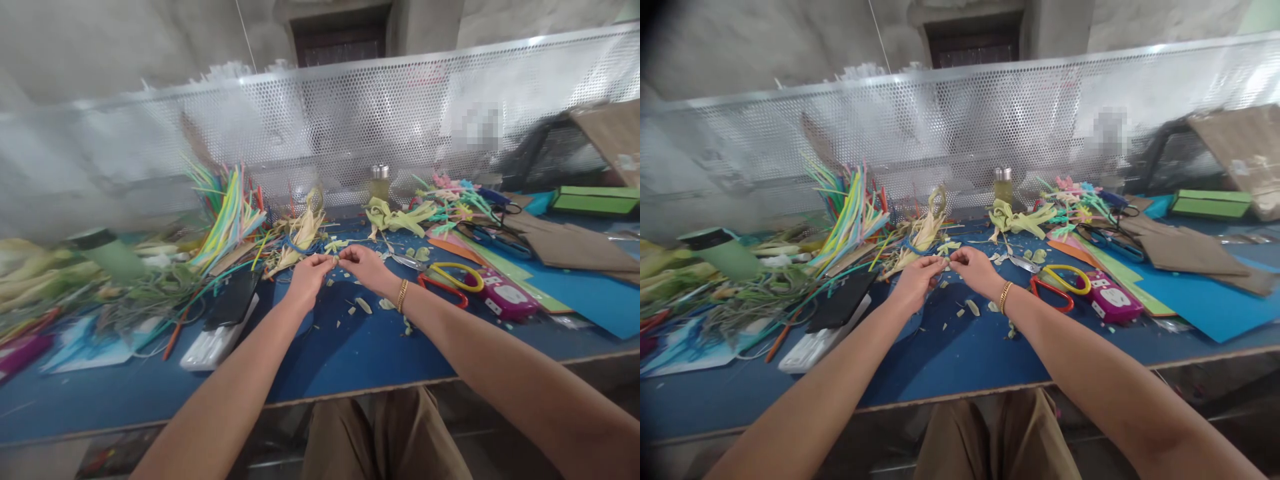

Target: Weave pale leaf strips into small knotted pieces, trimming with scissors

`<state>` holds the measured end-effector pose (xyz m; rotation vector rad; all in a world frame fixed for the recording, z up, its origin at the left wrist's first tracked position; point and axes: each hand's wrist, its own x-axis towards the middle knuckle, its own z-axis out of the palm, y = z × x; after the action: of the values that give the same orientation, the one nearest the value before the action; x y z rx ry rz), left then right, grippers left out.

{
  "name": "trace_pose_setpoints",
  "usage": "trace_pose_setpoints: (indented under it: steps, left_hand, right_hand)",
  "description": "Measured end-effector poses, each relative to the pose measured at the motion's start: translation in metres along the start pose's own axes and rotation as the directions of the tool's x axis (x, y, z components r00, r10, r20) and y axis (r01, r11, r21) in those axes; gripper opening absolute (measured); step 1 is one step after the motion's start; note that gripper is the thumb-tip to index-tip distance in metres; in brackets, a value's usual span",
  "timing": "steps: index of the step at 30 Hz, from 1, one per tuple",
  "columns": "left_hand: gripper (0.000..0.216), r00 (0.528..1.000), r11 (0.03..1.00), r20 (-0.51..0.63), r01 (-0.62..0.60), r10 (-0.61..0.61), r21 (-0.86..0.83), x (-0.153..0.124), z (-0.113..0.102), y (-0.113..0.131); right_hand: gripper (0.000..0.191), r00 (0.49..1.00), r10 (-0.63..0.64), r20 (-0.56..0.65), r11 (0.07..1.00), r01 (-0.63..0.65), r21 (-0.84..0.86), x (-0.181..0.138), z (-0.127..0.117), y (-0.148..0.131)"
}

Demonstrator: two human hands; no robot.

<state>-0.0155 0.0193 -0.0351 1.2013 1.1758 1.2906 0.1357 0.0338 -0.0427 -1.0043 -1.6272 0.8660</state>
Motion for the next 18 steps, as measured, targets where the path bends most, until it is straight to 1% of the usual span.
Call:
trace_pose_setpoints:
  steps: [3, 5, 7, 10, 12, 15, 17, 18]
  left_hand:
    - [0.024, 0.998, 0.996, -0.030, -0.049, 0.051, 0.079, -0.0015, 0.0004, 0.0006]
    - [0.020, 0.996, 0.990, -0.037, -0.074, 0.079, 0.117, -0.0023, 0.0008, 0.0013]
    - [0.018, 0.996, 0.989, -0.036, -0.081, 0.086, 0.122, -0.0028, 0.0012, 0.0021]
    - [0.019, 0.996, 0.991, -0.037, -0.073, 0.078, 0.108, -0.0029, 0.0019, 0.0028]
    - [0.018, 0.998, 0.995, -0.036, -0.045, 0.049, 0.091, -0.0022, 0.0023, 0.0027]
    - [0.022, 0.998, 0.998, 0.009, 0.055, -0.055, 0.003, -0.0005, 0.0022, 0.0017]
    - [0.025, 0.993, 0.992, 0.055, 0.110, -0.107, -0.062, 0.0004, 0.0017, 0.0009]
    - [0.026, 0.991, 0.990, 0.069, 0.120, -0.114, -0.079, 0.0007, 0.0014, 0.0007]
  right_hand:
    - [0.010, 0.998, 0.042, 0.040, 0.999, -0.043, 0.004, -0.0013, -0.0015, -0.0032]
    - [0.010, 0.994, 0.082, 0.065, 0.995, -0.085, 0.044, -0.0023, -0.0021, -0.0059]
    - [0.008, 0.990, 0.114, 0.080, 0.987, -0.122, 0.108, -0.0030, -0.0022, -0.0078]
    - [0.006, 0.990, 0.117, 0.078, 0.979, -0.128, 0.159, -0.0032, -0.0019, -0.0085]
    - [0.006, 0.993, 0.105, 0.046, 0.985, -0.111, 0.133, -0.0031, -0.0017, -0.0081]
    - [0.005, 0.998, 0.065, -0.013, 0.998, -0.064, 0.022, -0.0034, -0.0016, -0.0073]
    - [0.007, 0.998, 0.054, -0.016, 0.999, -0.054, -0.009, -0.0037, -0.0018, -0.0070]
    - [0.008, 0.998, 0.060, -0.003, 0.998, -0.060, 0.005, -0.0039, -0.0021, -0.0070]
